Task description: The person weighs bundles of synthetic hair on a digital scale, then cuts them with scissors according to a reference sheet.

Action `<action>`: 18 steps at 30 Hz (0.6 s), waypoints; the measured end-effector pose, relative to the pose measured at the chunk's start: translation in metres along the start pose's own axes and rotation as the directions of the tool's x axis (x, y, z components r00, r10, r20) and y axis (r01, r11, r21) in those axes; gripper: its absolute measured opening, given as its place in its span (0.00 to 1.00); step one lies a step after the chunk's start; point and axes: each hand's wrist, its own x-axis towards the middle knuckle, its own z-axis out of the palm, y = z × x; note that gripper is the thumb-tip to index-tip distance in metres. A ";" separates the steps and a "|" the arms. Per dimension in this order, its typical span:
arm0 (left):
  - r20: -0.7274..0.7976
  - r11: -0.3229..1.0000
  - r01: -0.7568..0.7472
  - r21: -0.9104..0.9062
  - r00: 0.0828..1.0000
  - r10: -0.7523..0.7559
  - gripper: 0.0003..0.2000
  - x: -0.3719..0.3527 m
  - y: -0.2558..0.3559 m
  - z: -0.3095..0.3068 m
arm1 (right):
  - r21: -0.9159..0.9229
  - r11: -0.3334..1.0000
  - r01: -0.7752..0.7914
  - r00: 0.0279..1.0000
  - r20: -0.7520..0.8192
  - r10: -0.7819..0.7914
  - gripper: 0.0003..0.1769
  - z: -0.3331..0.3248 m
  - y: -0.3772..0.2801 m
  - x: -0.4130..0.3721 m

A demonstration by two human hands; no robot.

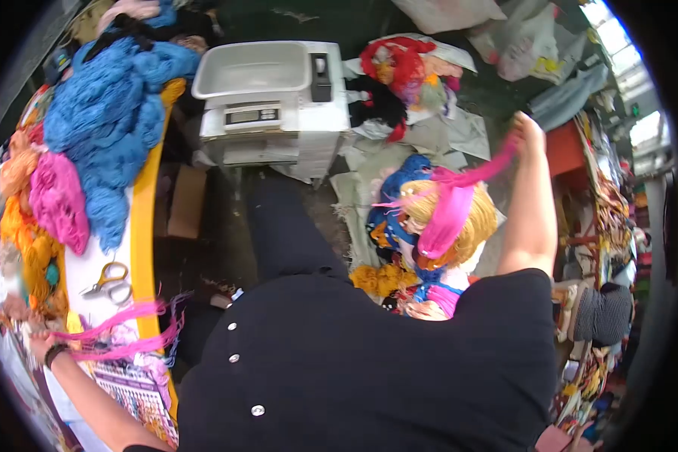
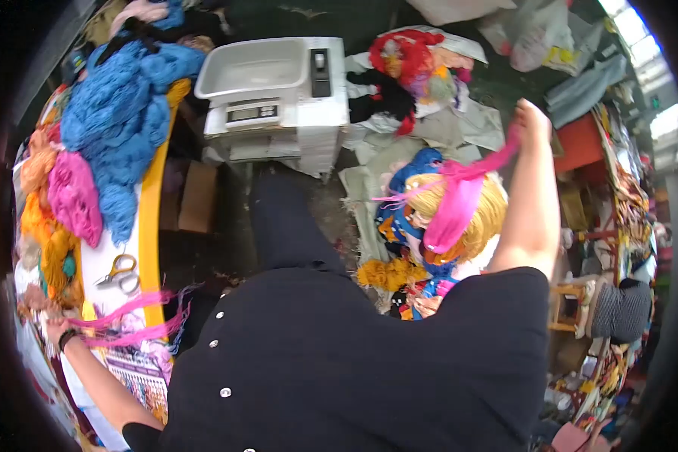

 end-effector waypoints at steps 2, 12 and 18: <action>0.287 0.984 0.123 -0.127 0.954 -0.082 0.11 -0.011 0.002 0.045 | 0.363 0.868 -0.340 0.893 0.413 0.178 0.14 0.029 -0.023 -0.040; 0.928 0.937 0.309 -0.163 0.370 0.040 0.23 -0.333 -0.011 0.263 | 0.328 0.901 0.283 0.861 0.327 -0.389 0.08 0.069 -0.170 -0.216; 0.951 0.709 0.698 -0.104 0.279 -0.136 0.16 -0.409 -0.015 0.326 | 0.519 0.720 0.461 0.695 0.293 -0.657 0.06 0.118 -0.210 -0.224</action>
